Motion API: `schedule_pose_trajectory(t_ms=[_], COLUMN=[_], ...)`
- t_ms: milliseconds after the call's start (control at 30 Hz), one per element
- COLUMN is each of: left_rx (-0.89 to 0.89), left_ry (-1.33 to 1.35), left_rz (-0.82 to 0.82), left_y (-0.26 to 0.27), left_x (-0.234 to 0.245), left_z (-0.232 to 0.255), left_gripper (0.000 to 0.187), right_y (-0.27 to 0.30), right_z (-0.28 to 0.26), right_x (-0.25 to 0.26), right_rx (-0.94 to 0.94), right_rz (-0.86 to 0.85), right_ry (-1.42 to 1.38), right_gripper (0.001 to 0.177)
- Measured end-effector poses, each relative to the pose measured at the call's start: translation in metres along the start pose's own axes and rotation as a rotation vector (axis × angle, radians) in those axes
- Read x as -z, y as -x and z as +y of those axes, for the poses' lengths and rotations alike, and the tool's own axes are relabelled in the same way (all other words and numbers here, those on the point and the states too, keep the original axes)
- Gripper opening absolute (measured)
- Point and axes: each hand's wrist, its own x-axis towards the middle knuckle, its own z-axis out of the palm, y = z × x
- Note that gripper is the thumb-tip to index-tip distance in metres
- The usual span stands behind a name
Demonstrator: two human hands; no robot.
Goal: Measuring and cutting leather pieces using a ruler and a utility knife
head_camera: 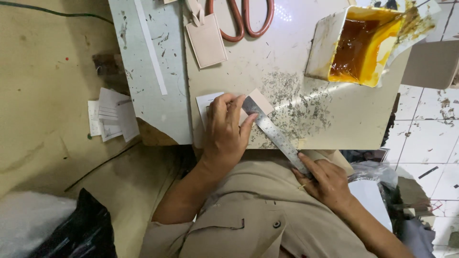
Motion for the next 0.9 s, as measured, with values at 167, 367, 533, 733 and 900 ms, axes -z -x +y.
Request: schedule_pose_trajectory(t_ms=[167, 367, 533, 733, 900], left_rx=[0.01, 0.019, 0.031, 0.029, 0.039], left_ry=[-0.018, -0.043, -0.056, -0.101, -0.072], left_rz=[-0.009, -0.008, -0.016, -0.018, -0.035], left_y=[0.003, -0.001, -0.004, -0.004, -0.006], left_x=[-0.008, -0.005, -0.003, -0.002, -0.003], left_z=[-0.005, -0.001, 0.003, 0.005, 0.004], left_gripper=[0.04, 0.038, 0.037, 0.039, 0.038], right_y=[0.003, 0.003, -0.003, 0.005, 0.001], right_z=[0.0, 0.002, -0.002, 0.001, 0.0], right_x=[-0.002, -0.002, -0.001, -0.004, -0.002], right_rx=[-0.026, -0.03, -0.041, -0.039, -0.045], right_rz=[0.0, -0.004, -0.001, 0.002, -0.018], right_ry=[0.03, 0.046, 0.022, 0.053, 0.055], right_gripper=[0.043, 0.043, 0.041, 0.043, 0.046])
